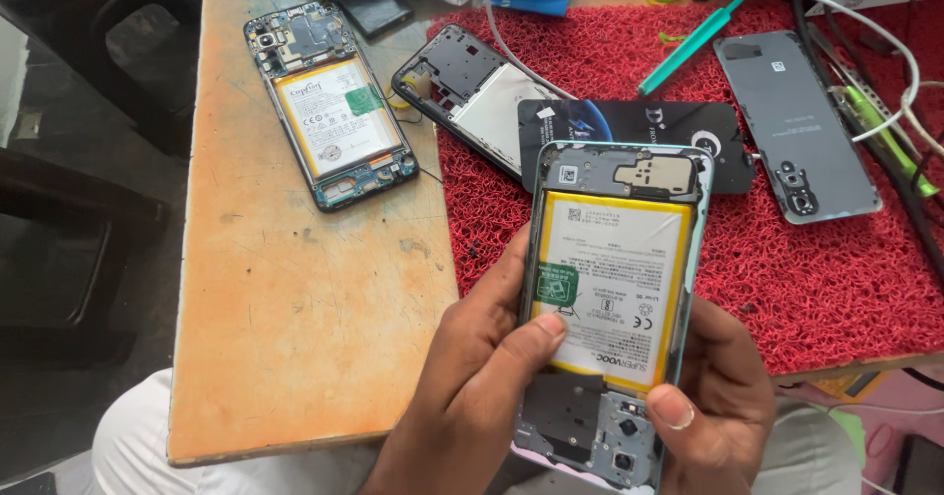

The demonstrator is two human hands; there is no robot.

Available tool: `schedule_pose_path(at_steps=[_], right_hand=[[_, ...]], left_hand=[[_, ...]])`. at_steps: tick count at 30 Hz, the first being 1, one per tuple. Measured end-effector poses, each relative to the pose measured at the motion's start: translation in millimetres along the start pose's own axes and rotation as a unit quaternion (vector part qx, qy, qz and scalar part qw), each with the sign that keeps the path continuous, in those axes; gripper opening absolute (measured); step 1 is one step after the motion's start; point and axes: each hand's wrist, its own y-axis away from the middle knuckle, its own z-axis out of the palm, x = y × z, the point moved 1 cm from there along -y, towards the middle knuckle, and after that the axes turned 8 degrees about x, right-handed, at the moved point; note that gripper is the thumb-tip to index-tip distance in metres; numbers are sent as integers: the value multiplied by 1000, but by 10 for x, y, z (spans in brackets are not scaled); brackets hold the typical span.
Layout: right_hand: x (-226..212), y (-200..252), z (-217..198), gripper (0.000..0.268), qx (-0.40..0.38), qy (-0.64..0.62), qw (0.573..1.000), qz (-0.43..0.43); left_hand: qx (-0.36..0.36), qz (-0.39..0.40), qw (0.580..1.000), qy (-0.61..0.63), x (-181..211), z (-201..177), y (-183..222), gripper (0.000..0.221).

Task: The person applies a strip of adhesive tape to the edge of a light blue smartphone back cover. They use a black plastic card to smooth the tape and press it firmly against the surface. The person then picks up a disassembled smartphone chassis containing a battery and internal components, holding it to inspect the interior.

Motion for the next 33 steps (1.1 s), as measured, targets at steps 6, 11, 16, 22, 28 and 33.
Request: schedule_pose_path(at_steps=[6,11,16,22,28,33], right_hand=[[-24,30,130,67,39,-4,999,9],[-14,34,163,64,55,-17,998,6],[-26,25,176,60,40,7,999,-2],[-18,31,204,60,22,30,999,-29],[49,38,186,60,15,0,999,-43],[54,37,213,59,11,-3,999,-43]], left_hand=[[6,21,1000,8,-5,10,13,62],[8,49,998,-23,18,25,44,60],[10,74,994,-80,6,65,48,60],[27,83,994,-61,-15,45,31,55],[41,87,994,-58,-47,34,41,51],[45,82,995,-35,-35,40,43,51]])
